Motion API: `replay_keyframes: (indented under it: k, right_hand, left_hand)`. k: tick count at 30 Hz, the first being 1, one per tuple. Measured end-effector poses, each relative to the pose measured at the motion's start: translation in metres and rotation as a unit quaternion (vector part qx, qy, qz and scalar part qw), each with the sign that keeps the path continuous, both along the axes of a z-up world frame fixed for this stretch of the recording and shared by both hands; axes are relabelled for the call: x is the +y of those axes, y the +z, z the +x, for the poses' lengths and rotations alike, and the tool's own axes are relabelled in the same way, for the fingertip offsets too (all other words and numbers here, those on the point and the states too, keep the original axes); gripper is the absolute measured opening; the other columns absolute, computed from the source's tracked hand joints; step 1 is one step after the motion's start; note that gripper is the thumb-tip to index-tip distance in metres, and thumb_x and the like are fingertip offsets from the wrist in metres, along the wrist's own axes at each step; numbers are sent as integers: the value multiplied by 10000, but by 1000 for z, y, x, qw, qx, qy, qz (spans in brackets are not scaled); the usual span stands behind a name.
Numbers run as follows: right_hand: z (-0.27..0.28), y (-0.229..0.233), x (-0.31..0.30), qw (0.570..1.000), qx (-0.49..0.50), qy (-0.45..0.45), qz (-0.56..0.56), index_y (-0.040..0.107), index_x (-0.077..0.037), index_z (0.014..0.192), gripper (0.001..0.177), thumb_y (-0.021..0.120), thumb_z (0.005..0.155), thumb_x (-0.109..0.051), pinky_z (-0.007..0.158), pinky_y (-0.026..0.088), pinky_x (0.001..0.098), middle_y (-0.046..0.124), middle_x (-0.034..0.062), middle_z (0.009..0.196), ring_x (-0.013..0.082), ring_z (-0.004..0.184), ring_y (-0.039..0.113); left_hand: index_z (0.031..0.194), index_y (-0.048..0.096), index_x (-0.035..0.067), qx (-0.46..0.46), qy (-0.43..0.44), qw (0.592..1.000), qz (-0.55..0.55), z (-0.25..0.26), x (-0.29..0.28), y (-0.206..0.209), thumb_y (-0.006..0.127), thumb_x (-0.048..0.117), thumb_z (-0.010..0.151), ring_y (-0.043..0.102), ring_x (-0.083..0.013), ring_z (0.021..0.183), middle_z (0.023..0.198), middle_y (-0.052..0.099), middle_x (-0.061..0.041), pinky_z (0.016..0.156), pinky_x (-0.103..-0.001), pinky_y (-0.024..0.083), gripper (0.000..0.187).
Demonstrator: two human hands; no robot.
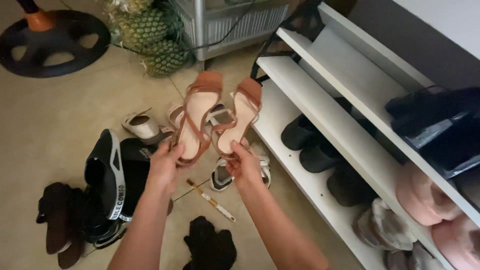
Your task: The recorder cleans various pairs of shoes and places them onto a shoe rack.
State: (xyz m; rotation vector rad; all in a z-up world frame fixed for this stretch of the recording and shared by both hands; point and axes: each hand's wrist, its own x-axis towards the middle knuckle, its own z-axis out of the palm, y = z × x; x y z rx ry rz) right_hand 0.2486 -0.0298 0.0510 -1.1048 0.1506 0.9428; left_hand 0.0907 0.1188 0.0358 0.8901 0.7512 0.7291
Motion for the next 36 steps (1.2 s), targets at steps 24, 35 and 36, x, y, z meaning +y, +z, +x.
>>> replay_keyframes:
  k: [24, 35, 36]
  right_hand:
    - [132, 4, 15, 983, -77, -164, -32, 582, -184, 1067, 306, 729, 870, -366, 559, 470, 349, 643, 26, 807, 171, 608, 614]
    - [162, -37, 39, 967, -148, -195, -75, 587, -135, 1012, 272, 745, 884, -315, 500, 417, 297, 668, 31, 828, 149, 593, 623]
    - [163, -40, 40, 966, -153, -193, -73, 587, -122, 1034, 285, 741, 892, -315, 504, 427, 298, 681, 37, 856, 161, 616, 652]
  left_hand:
    - [1124, 656, 55, 146, -279, 949, 1, 254, 83, 12, 612, 256, 960, 715, -261, 840, 988, 735, -115, 683, -391, 579, 264]
    - [1099, 684, 48, 106, -230, 967, 14, 321, 81, -39, 644, 258, 958, 659, -235, 837, 977, 712, -93, 670, -390, 520, 256]
    - [1117, 697, 16, 50, -210, 976, 22, 326, 80, -45, 660, 231, 946, 680, -251, 873, 1011, 728, -102, 688, -408, 549, 277]
